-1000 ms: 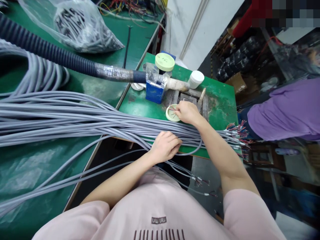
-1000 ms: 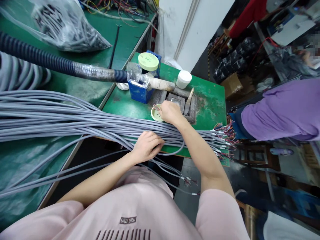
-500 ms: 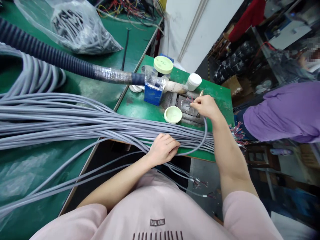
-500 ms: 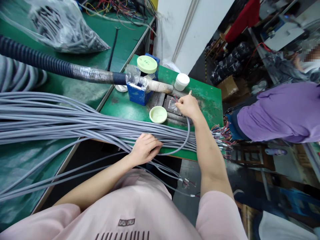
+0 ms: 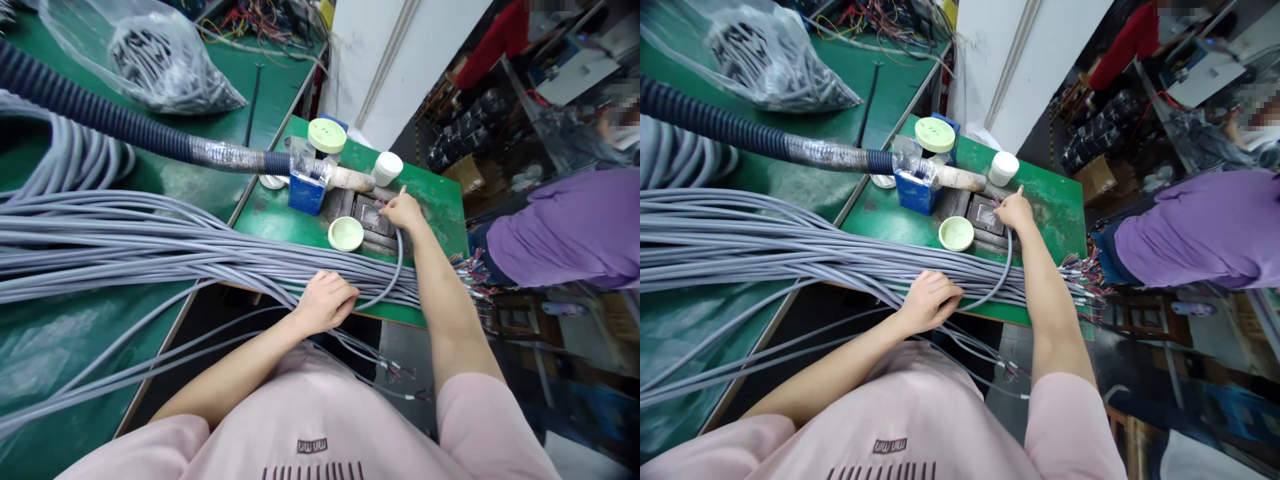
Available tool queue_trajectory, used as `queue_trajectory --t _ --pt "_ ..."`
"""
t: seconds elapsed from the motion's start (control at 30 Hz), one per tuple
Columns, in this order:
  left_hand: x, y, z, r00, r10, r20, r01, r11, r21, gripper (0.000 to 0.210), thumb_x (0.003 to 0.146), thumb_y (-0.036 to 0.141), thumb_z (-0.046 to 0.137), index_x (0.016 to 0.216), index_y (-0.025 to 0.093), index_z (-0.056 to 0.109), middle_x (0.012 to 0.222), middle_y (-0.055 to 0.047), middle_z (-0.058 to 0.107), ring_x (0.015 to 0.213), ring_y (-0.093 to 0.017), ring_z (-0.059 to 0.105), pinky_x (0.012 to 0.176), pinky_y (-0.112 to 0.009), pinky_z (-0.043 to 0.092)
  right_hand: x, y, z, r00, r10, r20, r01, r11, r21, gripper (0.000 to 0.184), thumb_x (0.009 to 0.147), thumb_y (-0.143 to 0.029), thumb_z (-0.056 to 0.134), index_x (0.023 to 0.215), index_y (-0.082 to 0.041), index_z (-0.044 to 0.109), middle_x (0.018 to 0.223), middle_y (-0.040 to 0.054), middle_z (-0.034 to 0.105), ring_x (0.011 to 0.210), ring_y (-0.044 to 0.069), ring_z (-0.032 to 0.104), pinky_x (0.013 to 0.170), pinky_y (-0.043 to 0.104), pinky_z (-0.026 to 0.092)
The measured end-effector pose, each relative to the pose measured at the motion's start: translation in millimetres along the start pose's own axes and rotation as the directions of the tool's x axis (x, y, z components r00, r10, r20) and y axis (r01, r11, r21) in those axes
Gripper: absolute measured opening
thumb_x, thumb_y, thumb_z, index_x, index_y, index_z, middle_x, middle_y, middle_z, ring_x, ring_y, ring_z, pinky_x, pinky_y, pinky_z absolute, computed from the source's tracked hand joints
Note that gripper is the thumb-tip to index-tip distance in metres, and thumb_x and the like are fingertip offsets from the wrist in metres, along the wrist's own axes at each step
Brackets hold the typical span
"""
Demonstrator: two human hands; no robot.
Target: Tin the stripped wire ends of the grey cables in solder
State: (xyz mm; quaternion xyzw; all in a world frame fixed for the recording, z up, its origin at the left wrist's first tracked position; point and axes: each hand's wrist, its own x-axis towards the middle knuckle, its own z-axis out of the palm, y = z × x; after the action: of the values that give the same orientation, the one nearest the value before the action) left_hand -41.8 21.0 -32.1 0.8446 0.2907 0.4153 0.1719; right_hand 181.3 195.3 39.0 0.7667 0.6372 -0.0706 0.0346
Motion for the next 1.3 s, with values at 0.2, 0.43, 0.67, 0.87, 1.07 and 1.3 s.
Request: queue_trajectory --t 0.2,0.43,0.67,0.87,1.07,1.3 --pt "0.7 0.7 -0.7 1.0 0.003 0.001 -0.003 1.0 0.012 0.012 0.089 0.017 0.049 0.09 0.018 0.061 0.074 0.0 0.068 0.071 -0.014 0.053 0.067 -0.033 0.032 4.9 1.1 5.0 1.0 0.01 0.001 -0.01 1.0 0.005 0.025 0.077 -0.029 0.064 0.09 -0.012 0.076 0.1 0.0151 0.074 0.099 0.027 0.067 0.085 0.032 0.05" --pt "0.6 0.2 0.0 1.0 0.004 -0.006 -0.004 1.0 0.016 0.011 0.089 0.017 0.05 0.09 0.018 0.061 0.073 0.0 0.067 0.07 -0.014 0.052 0.066 -0.033 0.031 7.3 2.0 8.6 1.0 0.028 0.012 -0.028 1.0 -0.003 0.023 0.076 -0.029 0.065 0.088 -0.013 0.076 0.1 0.0154 0.073 0.098 0.027 0.067 0.083 0.033 0.049" --pt "0.3 0.0 -0.2 1.0 0.008 -0.018 -0.008 1.0 0.012 0.011 0.088 0.016 0.051 0.091 0.018 0.061 0.073 0.0 0.067 0.07 -0.014 0.052 0.066 -0.033 0.031 -10.9 2.7 -11.4 0.994 -0.066 -0.09 0.069 0.997 0.028 0.023 0.078 -0.029 0.06 0.065 -0.013 0.07 0.068 0.0073 0.065 0.071 0.019 0.06 0.064 0.028 0.04" --pt "-0.6 -0.2 1.2 1.0 0.01 -0.006 -0.01 1.0 0.018 0.011 0.088 0.016 0.05 0.092 0.019 0.061 0.074 0.0 0.066 0.07 -0.014 0.051 0.066 -0.033 0.032 -47.9 -14.5 -25.3 0.947 -0.298 -0.121 0.315 0.934 0.17 0.029 0.076 -0.031 0.057 0.051 -0.016 0.058 0.05 -0.0016 0.044 0.054 0.011 0.04 0.055 0.027 0.027" --pt "-1.7 0.1 2.1 1.0 0.006 -0.002 -0.006 1.0 0.014 0.011 0.088 0.016 0.05 0.092 0.019 0.06 0.075 0.0 0.067 0.072 -0.015 0.053 0.068 -0.033 0.033 -70.6 -44.5 -22.0 0.894 -0.445 -0.057 0.448 0.889 0.092 0.026 0.08 -0.028 0.055 0.057 -0.015 0.061 0.068 0.0027 0.058 0.064 0.013 0.046 0.059 0.027 0.027" --pt "-3.0 0.1 2.1 1.0 0.004 -0.007 -0.004 1.0 0.021 0.012 0.088 0.015 0.049 0.091 0.019 0.06 0.074 0.0 0.066 0.072 -0.015 0.052 0.067 -0.034 0.032 -81.1 -58.1 -29.1 0.894 -0.445 -0.041 0.445 0.895 -0.012 0.025 0.085 -0.029 0.054 0.069 -0.016 0.068 0.082 0.0054 0.067 0.072 0.015 0.055 0.063 0.027 0.031"
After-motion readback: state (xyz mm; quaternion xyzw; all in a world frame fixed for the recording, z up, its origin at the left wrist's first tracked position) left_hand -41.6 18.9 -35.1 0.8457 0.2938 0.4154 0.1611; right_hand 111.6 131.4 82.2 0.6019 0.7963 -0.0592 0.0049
